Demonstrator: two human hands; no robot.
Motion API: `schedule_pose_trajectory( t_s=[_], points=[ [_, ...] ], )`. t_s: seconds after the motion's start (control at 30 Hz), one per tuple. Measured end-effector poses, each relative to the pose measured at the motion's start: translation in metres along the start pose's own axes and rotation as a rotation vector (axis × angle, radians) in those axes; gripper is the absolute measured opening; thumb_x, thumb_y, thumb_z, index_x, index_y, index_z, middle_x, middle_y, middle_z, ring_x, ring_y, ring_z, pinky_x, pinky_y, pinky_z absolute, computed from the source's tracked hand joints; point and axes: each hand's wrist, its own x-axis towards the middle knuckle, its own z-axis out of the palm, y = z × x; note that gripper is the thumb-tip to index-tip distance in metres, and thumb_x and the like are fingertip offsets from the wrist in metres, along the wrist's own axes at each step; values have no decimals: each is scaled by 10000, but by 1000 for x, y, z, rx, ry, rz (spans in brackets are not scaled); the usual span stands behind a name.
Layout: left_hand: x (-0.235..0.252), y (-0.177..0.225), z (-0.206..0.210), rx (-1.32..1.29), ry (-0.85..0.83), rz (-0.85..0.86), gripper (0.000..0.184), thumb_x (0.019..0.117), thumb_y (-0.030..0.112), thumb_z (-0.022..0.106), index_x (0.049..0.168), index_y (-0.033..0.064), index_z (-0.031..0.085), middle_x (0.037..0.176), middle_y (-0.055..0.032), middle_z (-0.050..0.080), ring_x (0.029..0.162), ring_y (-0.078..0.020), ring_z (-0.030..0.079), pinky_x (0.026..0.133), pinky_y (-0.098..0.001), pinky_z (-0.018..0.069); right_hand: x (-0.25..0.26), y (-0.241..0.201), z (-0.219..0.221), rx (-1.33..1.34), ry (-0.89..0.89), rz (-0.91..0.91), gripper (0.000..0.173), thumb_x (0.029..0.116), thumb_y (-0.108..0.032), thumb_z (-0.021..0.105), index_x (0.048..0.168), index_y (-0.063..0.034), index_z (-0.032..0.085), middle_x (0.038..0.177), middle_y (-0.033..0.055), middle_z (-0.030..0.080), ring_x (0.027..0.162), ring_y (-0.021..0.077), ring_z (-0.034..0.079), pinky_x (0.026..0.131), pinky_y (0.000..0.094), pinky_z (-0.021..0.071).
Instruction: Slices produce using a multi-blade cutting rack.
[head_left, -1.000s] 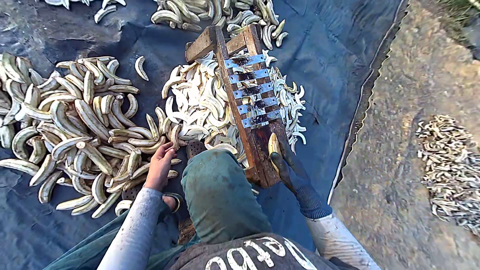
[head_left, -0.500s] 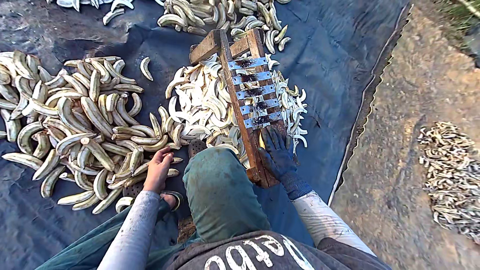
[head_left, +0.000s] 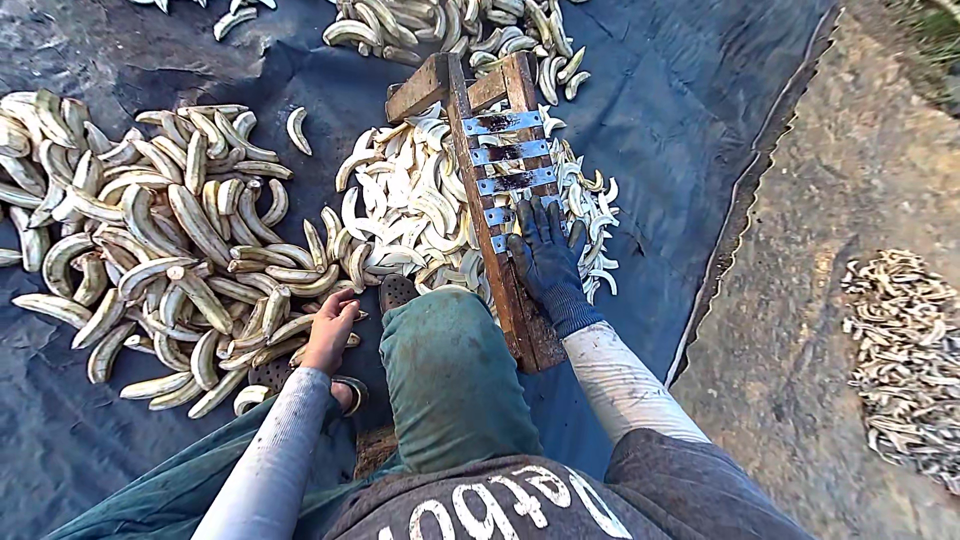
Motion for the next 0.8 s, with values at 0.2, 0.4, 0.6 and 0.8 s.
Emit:
schedule_pose_trajectory(
  t_s=[0.2, 0.4, 0.6, 0.8],
  points=[
    [-7, 9, 8, 23, -40, 21, 365, 1084, 144, 501, 1430, 27, 509, 1264, -172, 628, 1033, -188, 639, 916, -371, 514, 53, -9, 1, -15, 30, 85, 640, 1077, -531, 147, 1659, -271, 93, 1730, -26, 84, 1597, 280, 22, 1183, 720, -50],
    [-2, 1, -7, 38, 18, -12, 377, 1079, 151, 509, 1436, 31, 514, 1304, -191, 624, 1093, -247, 640, 936, -418, 508, 103, -19, -1, 12, 69, 104, 699, 1059, -583, 137, 1660, -238, 46, 1733, 1, 22, 1594, 293, -41, 1168, 740, -71],
    [18, 1, -25, 97, 90, -13, 377, 1084, 144, 495, 1441, 23, 507, 1312, -196, 623, 1108, -255, 641, 965, -436, 504, 146, -27, -12, 23, 157, 44, 858, 987, -731, 227, 1661, -234, 44, 1733, 60, 15, 1588, 352, -31, 1161, 753, -92],
    [74, 1, -27, 475, 63, 9, 392, 1074, 230, 546, 1416, 38, 554, 1302, -198, 670, 1182, -339, 663, 1038, -559, 488, 168, -41, -16, 25, 139, 79, 816, 1007, -684, 203, 1661, -235, 13, 1732, 73, 7, 1590, 342, -13, 1158, 764, -57]
  ],
)
